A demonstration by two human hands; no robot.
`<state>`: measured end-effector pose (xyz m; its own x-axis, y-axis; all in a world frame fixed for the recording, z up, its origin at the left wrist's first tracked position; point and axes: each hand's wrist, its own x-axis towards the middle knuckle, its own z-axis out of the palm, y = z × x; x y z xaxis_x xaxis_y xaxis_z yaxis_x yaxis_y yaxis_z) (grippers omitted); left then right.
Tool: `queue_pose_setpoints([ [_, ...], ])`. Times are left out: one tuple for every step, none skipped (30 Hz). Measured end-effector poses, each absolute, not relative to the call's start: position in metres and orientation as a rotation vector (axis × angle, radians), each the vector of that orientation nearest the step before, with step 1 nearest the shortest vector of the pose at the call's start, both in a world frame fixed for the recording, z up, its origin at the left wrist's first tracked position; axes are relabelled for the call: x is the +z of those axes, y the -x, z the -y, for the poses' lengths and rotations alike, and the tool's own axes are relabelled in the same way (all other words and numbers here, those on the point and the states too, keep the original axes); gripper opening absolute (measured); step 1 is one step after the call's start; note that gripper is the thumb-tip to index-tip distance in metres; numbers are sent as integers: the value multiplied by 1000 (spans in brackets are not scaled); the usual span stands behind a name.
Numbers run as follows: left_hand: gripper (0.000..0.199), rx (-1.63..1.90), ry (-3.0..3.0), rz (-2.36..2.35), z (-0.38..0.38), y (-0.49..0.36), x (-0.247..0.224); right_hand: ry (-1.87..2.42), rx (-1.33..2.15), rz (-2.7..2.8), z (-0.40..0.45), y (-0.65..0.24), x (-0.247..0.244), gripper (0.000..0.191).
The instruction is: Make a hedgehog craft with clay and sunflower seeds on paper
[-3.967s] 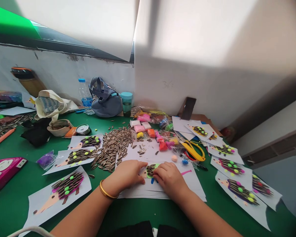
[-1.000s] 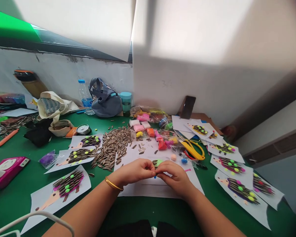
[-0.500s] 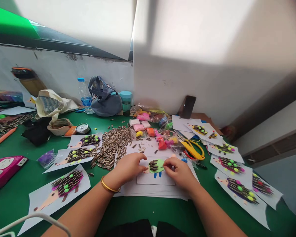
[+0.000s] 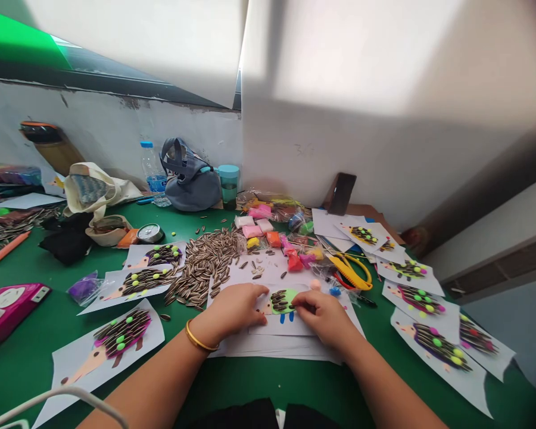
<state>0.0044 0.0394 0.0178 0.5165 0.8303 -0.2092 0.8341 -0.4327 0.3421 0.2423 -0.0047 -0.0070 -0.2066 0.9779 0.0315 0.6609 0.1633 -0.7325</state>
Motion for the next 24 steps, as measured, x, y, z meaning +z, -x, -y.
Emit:
queue_pose_setpoints([
  [63, -15, -2357, -1371, -39, -4, 18, 1552, 800, 1946, 5, -242, -7, 19],
  [63, -18, -2354, -1370, -39, -4, 18, 1557, 789, 1959, 5, -241, -7, 19],
  [63, -18, -2352, -1370, -39, -4, 18, 1564, 783, 1971, 5, -240, -7, 18],
  [63, -18, -2349, -1372, -39, -4, 18, 1569, 783, 1981, 5, -240, -7, 18],
  [63, -17, -2347, -1373, -39, -4, 17, 1574, 786, 1988, 5, -239, -7, 18],
  [63, -15, -2346, -1376, -39, -4, 17, 1579, 788, 1988, 4, -239, -6, 18],
  [63, -12, -2346, -1377, -39, -4, 17, 1586, 786, 1985, 4, -239, -6, 18],
  [63, -9, -2346, -1376, -39, -4, 17, 1594, 780, 1982, 4, -238, -6, 18],
  [63, -6, -2347, -1375, -39, -4, 16, 1601, 769, 1982, 5, -238, -5, 18],
  [62, -3, -2349, -1371, -39, -4, 16, 1604, 755, 1989, 5, -237, -5, 18],
  [62, 3, -2352, -1367, -39, -3, 15, 1603, 741, 2001, 5, -237, -4, 18],
  [61, 6, -2354, -1363, -39, -3, 15, 1600, 727, 2015, 5, -236, -4, 18],
  [61, 6, -2354, -1361, -39, -3, 15, 1597, 714, 2026, 5, -236, -4, 18],
  [61, 5, -2353, -1360, -39, -3, 15, 1595, 701, 2035, 5, -235, -4, 18],
  [61, 4, -2351, -1359, -39, -3, 15, 1595, 686, 2040, 5, -235, -4, 18],
  [60, 3, -2351, -1358, -39, -3, 15, 1597, 674, 2043, 5, -235, -3, 18],
  [60, 2, -2353, -1357, -39, -4, 16, 1597, 663, 2046, 5, -235, -3, 17],
  [59, 0, -2356, -1357, -39, -4, 16, 1595, 658, 2049, 5, -235, -3, 17],
  [59, -2, -2359, -1358, -39, -4, 17, 1592, 656, 2053, 5, -235, -3, 17],
  [58, -7, -2360, -1359, -39, -4, 17, 1587, 655, 2055, 5, -235, -3, 16],
  [58, -13, -2358, -1361, -39, -4, 18, 1580, 653, 2057, 5, -235, -3, 16],
  [58, -18, -2356, -1363, -38, -4, 18, 1569, 646, 2060, 5, -235, -4, 16],
  [58, -25, -2351, -1364, -38, -4, 19, 1554, 635, 2064, 5, -234, -4, 15],
  [59, -28, -2347, -1363, -38, -4, 20, 1538, 622, 2070, 5, -234, -4, 15],
])
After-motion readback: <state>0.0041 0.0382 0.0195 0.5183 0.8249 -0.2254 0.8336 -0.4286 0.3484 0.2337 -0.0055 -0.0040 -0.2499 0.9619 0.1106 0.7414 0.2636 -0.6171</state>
